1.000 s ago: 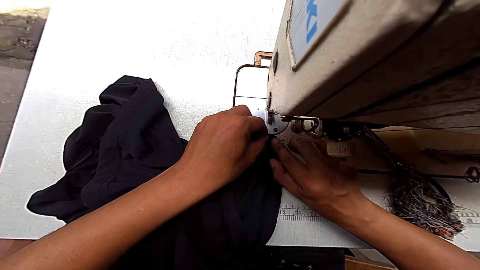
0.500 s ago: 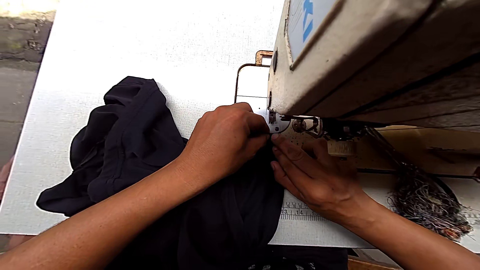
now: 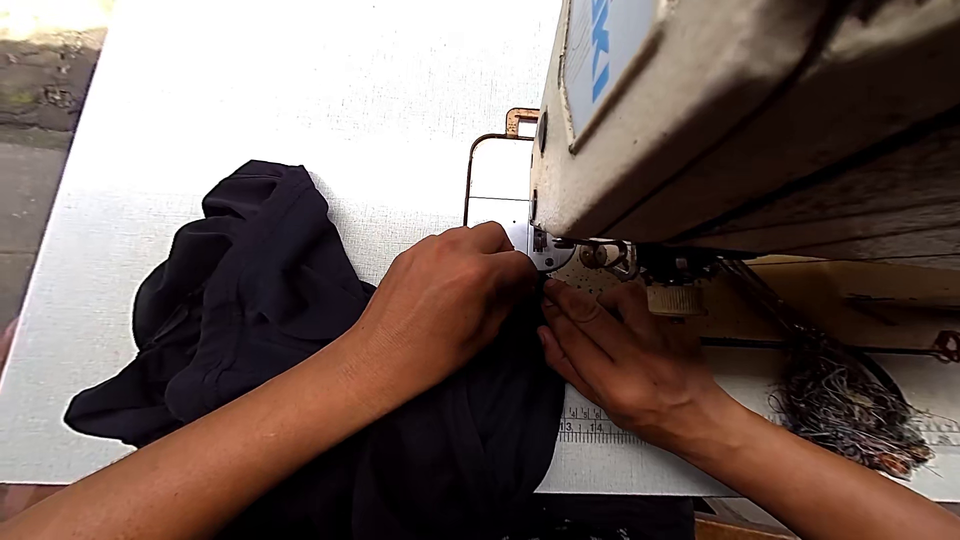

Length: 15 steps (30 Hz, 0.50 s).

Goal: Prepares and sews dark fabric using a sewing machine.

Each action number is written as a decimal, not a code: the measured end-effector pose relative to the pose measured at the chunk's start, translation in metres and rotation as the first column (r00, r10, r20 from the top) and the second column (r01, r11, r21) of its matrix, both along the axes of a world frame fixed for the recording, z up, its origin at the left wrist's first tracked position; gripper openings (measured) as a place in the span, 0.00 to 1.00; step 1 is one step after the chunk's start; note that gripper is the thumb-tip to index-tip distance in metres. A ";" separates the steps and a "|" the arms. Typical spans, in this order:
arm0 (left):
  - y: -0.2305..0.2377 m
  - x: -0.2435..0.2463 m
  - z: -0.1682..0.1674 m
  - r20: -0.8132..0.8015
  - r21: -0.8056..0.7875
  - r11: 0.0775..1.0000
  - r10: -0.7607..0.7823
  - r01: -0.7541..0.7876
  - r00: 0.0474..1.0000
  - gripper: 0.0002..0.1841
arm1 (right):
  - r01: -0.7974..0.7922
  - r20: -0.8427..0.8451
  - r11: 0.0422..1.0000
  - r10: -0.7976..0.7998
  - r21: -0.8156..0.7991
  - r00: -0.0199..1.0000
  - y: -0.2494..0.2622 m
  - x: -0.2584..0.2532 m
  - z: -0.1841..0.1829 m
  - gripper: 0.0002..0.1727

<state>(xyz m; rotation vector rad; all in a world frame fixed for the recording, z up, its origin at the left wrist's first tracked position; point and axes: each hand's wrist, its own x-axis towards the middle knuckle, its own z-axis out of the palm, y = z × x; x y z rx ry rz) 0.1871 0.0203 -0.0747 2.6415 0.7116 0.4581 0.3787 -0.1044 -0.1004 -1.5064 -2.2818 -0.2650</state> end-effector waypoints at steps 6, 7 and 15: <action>0.002 0.003 0.002 -0.051 -0.018 1.000 0.012 -0.013 0.999 0.10 | 0.061 -0.124 0.998 -0.061 -0.005 0.990 0.000 0.001 -0.002 0.15; 0.002 0.004 0.003 -0.056 -0.020 1.000 0.012 -0.014 0.998 0.10 | 0.110 -0.195 0.993 -0.115 -0.035 0.974 0.001 0.001 -0.001 0.14; 0.002 0.004 0.006 -0.066 -0.005 1.000 0.026 -0.026 0.998 0.08 | 0.249 -0.393 0.906 -0.379 -0.343 0.838 0.020 0.000 0.001 0.15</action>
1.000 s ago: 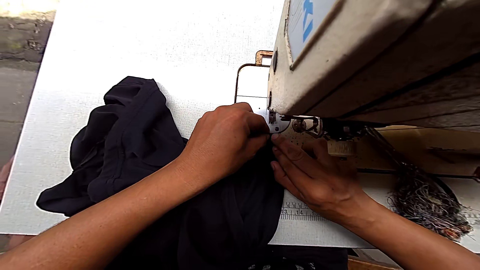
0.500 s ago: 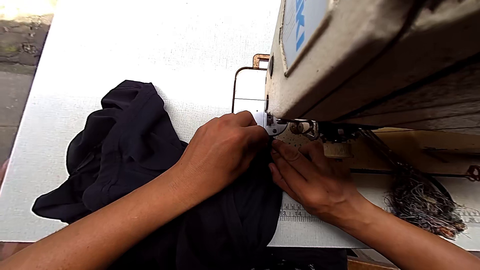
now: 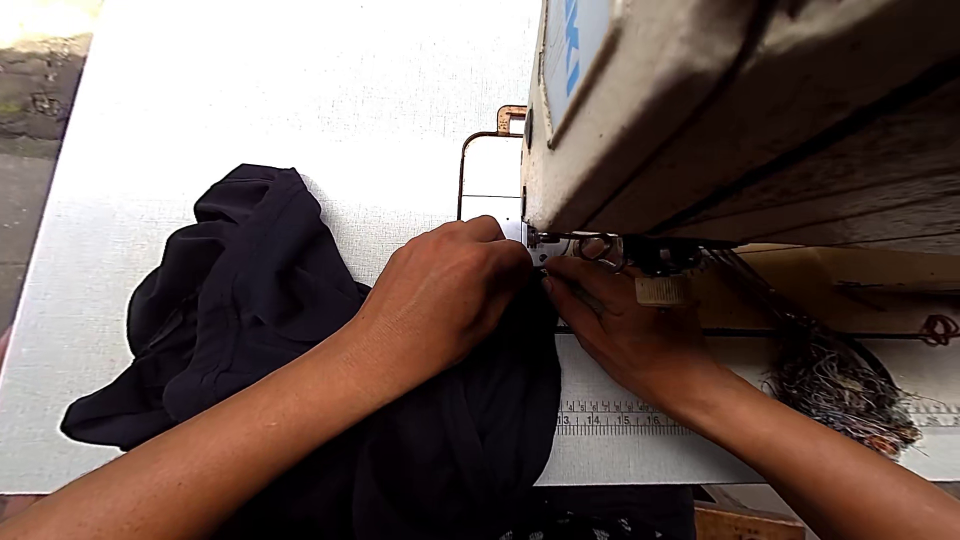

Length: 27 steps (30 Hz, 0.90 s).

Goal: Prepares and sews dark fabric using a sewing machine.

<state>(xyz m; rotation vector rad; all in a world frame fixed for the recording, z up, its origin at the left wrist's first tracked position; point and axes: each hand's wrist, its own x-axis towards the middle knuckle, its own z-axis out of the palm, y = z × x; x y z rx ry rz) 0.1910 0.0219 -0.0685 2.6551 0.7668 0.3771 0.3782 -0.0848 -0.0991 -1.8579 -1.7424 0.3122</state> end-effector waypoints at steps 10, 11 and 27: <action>0.002 0.001 0.000 -0.017 -0.071 0.997 0.011 -0.013 1.000 0.07 | -0.006 -0.079 0.986 -0.007 -0.165 0.997 0.005 0.001 0.001 0.13; 0.002 0.001 0.000 -0.021 -0.074 0.997 0.012 -0.014 1.000 0.07 | 0.010 -0.062 0.982 -0.023 -0.191 0.998 0.006 0.000 0.005 0.15; 0.010 0.007 0.005 -0.068 -0.156 0.986 0.053 -0.063 0.996 0.08 | 0.119 -0.262 0.934 -0.214 -0.336 0.941 0.013 -0.011 0.016 0.10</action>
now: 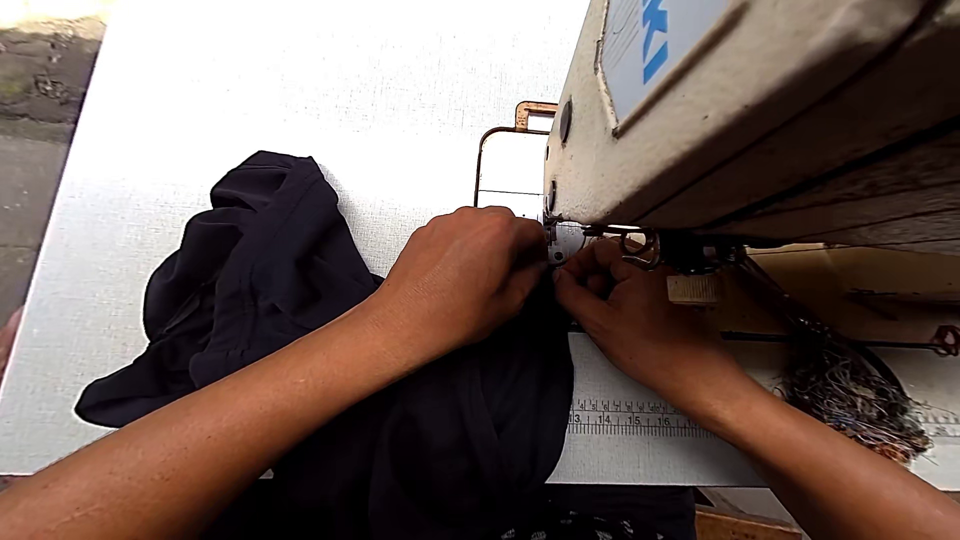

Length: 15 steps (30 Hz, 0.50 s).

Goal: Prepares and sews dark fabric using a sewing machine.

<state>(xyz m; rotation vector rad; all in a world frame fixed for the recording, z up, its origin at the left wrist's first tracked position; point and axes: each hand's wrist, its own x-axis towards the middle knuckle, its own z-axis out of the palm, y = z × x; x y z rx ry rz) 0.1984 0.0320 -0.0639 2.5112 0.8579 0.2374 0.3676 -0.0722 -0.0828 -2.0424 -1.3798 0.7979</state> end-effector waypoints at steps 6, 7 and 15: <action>-0.002 0.003 -0.009 0.000 0.022 0.999 0.026 -0.026 1.000 0.04 | -0.328 0.484 0.868 0.119 0.374 0.867 -0.018 0.003 -0.020 0.10; -0.003 0.003 -0.006 -0.012 0.026 0.999 0.027 -0.027 1.000 0.05 | -0.417 0.557 0.837 0.168 0.355 0.813 -0.021 0.006 -0.017 0.12; -0.014 -0.004 -0.007 0.080 0.164 0.983 0.068 -0.080 0.994 0.08 | -0.506 0.700 0.832 0.221 0.228 0.679 -0.034 0.011 -0.008 0.20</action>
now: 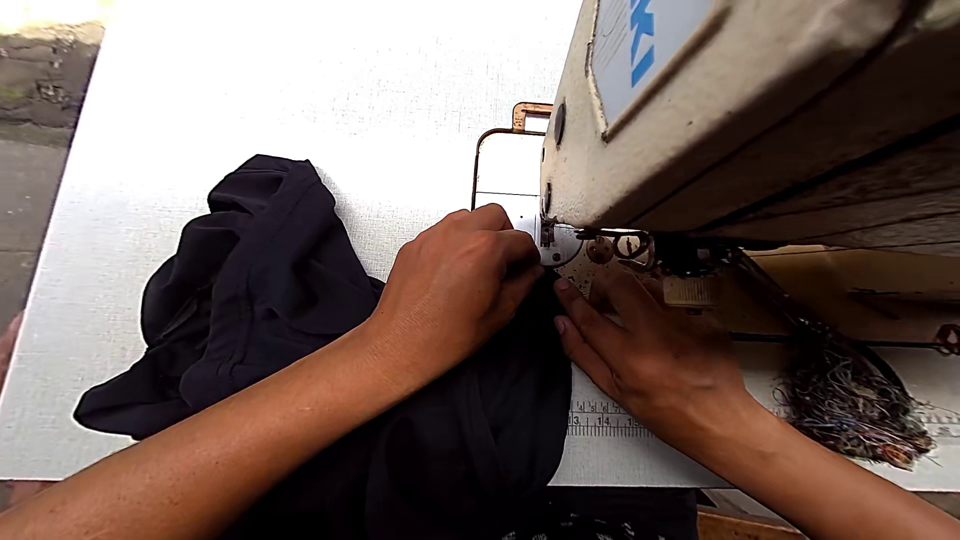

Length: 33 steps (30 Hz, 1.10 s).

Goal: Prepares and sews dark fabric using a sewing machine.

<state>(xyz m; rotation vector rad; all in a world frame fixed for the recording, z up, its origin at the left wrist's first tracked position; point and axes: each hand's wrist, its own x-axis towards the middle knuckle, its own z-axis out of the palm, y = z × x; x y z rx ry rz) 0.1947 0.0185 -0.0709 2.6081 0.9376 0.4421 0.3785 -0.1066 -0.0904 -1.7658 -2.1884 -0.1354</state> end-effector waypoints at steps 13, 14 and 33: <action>0.001 -0.001 -0.007 -0.039 0.002 0.999 -0.046 0.046 0.998 0.11 | 0.015 0.061 0.999 -0.017 0.035 0.998 0.000 -0.004 -0.001 0.20; 0.002 -0.001 -0.009 -0.034 0.015 0.999 -0.050 0.051 0.998 0.11 | 0.019 0.072 0.999 -0.021 0.032 0.997 0.000 -0.004 -0.001 0.20; 0.035 0.008 0.007 -0.042 -0.072 0.997 -0.022 0.019 0.999 0.09 | 0.098 -0.100 0.995 -0.097 -0.001 0.990 0.026 0.002 -0.023 0.25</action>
